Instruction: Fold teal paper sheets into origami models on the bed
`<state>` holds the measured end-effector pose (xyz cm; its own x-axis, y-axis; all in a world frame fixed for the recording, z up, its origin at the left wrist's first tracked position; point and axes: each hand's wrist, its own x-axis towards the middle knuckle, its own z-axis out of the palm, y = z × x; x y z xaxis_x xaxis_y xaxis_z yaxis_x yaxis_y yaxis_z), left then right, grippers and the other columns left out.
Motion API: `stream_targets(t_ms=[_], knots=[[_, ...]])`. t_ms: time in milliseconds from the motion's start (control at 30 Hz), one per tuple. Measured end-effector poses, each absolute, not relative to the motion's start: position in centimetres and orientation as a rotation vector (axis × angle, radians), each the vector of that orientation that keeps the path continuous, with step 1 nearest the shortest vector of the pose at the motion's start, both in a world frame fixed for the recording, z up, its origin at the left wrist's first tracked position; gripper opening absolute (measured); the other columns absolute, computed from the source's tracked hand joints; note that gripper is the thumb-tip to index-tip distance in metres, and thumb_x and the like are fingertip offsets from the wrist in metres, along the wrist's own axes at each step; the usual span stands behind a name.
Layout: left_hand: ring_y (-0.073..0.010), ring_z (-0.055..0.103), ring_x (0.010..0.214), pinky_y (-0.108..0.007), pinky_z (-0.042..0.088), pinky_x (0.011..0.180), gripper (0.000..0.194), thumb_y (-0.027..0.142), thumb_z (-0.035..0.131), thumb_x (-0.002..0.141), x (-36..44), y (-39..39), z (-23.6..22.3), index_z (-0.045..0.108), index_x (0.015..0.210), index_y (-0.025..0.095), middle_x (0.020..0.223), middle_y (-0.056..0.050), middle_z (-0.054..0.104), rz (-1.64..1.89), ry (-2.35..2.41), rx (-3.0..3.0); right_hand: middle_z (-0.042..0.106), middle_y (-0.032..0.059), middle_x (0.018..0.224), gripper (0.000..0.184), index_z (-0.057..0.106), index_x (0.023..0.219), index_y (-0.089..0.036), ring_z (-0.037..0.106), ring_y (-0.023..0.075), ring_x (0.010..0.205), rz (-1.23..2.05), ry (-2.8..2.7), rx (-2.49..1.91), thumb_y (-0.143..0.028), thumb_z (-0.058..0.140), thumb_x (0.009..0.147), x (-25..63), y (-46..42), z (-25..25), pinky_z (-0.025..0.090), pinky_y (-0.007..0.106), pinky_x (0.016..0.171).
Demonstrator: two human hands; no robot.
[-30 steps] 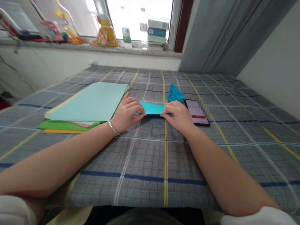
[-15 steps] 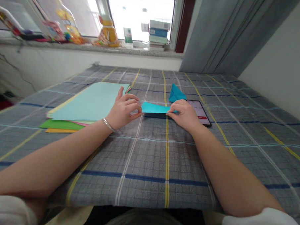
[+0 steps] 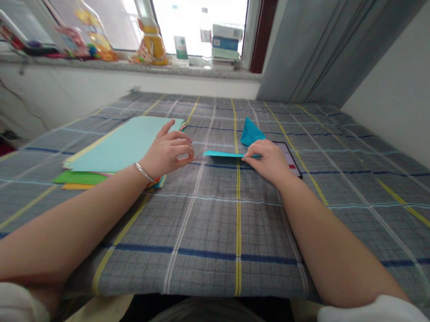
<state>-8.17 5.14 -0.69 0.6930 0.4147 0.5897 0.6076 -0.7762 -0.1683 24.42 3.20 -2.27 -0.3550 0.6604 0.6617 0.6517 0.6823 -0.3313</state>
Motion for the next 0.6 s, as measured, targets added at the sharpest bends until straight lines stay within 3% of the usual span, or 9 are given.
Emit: stream_targets(t_ms=[167, 333, 600], knots=[[-0.0198, 0.063, 0.091, -0.051, 0.032, 0.113, 0.014, 0.033, 0.064, 0.086, -9.0, 5.9, -1.3, 0.062, 0.08, 0.021, 0.087, -0.001, 0.069, -0.793, -1.056, -2.632, 0.069, 0.0025, 0.078, 0.013, 0.064, 0.069, -0.025, 0.065, 0.0238, 0.082, 0.03, -1.998, -1.071, -0.033, 0.071, 0.077, 24.6, 3.3, -2.3, 0.049, 0.042, 0.08], [-0.0222, 0.062, 0.096, -0.044, 0.041, 0.103, 0.032, 0.042, 0.072, 0.081, -7.8, 5.4, -1.8, 0.06, 0.101, 0.019, 0.1, -0.005, 0.069, -0.799, -1.025, -2.763, 0.069, 0.0037, 0.083, 0.011, 0.063, 0.072, -0.024, 0.064, 0.0239, 0.085, -0.004, -2.074, -1.088, -0.031, 0.068, 0.079, 23.6, 2.5, -1.9, 0.049, 0.041, 0.081], [-0.0191, 0.06, 0.081, -0.033, 0.047, 0.08, 0.007, 0.024, 0.062, 0.088, -5.7, 4.1, -2.1, 0.062, 0.083, 0.019, 0.082, -0.002, 0.066, -0.978, -0.954, -2.609, 0.07, 0.0058, 0.09, 0.001, 0.064, 0.081, -0.022, 0.062, 0.0245, 0.092, -0.346, -2.245, -1.164, -0.022, 0.064, 0.082, 21.9, 0.9, -0.8, 0.045, 0.038, 0.081]])
